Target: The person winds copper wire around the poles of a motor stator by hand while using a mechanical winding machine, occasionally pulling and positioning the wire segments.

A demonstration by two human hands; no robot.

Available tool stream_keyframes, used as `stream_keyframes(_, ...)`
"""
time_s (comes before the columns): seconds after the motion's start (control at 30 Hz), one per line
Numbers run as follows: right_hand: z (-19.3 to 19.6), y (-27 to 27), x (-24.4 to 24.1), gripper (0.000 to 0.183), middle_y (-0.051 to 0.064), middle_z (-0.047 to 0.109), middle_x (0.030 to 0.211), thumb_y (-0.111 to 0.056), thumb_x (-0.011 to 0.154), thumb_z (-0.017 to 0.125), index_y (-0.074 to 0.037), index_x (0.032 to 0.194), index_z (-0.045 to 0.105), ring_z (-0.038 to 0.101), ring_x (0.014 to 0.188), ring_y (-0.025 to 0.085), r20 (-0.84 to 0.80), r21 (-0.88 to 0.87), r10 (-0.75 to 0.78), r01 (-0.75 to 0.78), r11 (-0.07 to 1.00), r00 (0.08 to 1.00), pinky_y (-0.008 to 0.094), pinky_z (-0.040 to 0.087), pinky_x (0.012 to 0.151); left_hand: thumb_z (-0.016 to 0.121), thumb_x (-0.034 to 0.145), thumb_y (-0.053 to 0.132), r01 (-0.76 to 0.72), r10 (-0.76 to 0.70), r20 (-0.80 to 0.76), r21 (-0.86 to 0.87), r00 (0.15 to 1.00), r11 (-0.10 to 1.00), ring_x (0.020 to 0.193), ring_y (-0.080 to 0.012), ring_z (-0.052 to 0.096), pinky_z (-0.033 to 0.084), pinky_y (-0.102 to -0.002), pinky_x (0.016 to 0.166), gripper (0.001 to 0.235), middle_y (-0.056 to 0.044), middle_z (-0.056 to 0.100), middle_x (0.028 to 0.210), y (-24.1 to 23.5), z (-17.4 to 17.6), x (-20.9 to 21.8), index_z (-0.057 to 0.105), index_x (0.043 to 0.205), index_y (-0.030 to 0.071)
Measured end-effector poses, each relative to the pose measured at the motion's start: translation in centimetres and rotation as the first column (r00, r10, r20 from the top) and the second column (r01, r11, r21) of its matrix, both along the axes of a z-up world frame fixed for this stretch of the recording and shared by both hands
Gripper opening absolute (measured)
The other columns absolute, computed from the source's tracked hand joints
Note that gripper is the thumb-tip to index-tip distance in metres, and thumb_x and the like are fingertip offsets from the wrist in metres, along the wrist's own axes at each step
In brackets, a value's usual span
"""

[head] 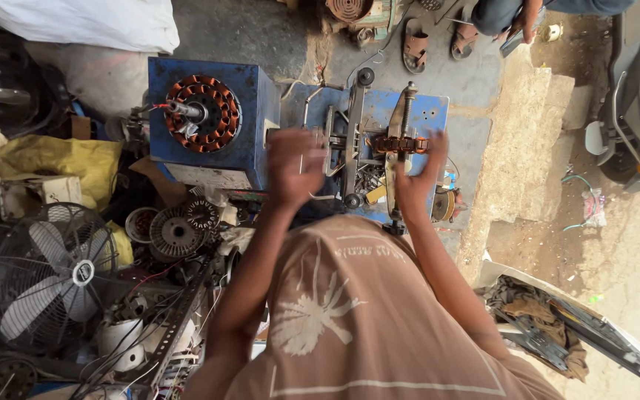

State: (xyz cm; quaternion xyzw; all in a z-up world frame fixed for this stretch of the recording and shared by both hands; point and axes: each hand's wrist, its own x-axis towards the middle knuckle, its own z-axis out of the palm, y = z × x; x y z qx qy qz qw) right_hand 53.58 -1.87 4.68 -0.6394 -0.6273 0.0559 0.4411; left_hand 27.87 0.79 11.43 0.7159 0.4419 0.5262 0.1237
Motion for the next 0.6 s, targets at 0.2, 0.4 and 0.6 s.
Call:
stream_keyframes(0.2,-3.2,1.6,3.0,0.037,0.018,0.057,0.138,-0.017,0.104,0.074,-0.003,0.136,0.063,0.060,0.120,0.025,-0.736,-0.234,-0.042,-0.195,0.952,0.676,0.038,0.049,0.101,0.072,0.086,0.015,0.273,-0.365,-0.454,-0.256,0.813,0.927,0.122,-0.0331,0.060,0.032,-0.060,0.115,0.021,-0.008,0.073,0.105,6.0,-0.8,8.8,0.078,0.105,0.007)
stream_keyframes(0.4,-3.7,1.4,6.7,0.033,0.006,0.065,0.127,-0.015,0.098,0.064,-0.007,0.130,0.062,0.064,0.115,0.017,-0.980,-0.186,-0.201,-0.366,0.912,-0.001,0.035,0.056,0.099,0.068,0.095,0.018,0.218,-0.466,-0.479,-0.485,0.744,0.847,0.107,-0.0269,0.063,0.030,-0.064,0.119,0.011,-0.009,0.073,0.098,3.9,-3.4,8.8,0.075,0.095,0.009)
stream_keyframes(0.6,0.1,-0.7,3.6,0.027,0.009,0.062,0.113,0.001,0.093,0.075,-0.009,0.118,0.071,0.061,0.097,0.023,-0.199,-0.049,0.055,-0.066,0.997,0.978,0.034,0.051,0.085,0.062,0.088,0.012,0.467,-0.579,-0.375,-0.351,0.724,0.811,0.108,-0.0281,0.060,0.038,-0.055,0.099,0.027,-0.010,0.070,0.105,0.3,-3.9,9.6,0.075,0.111,0.008)
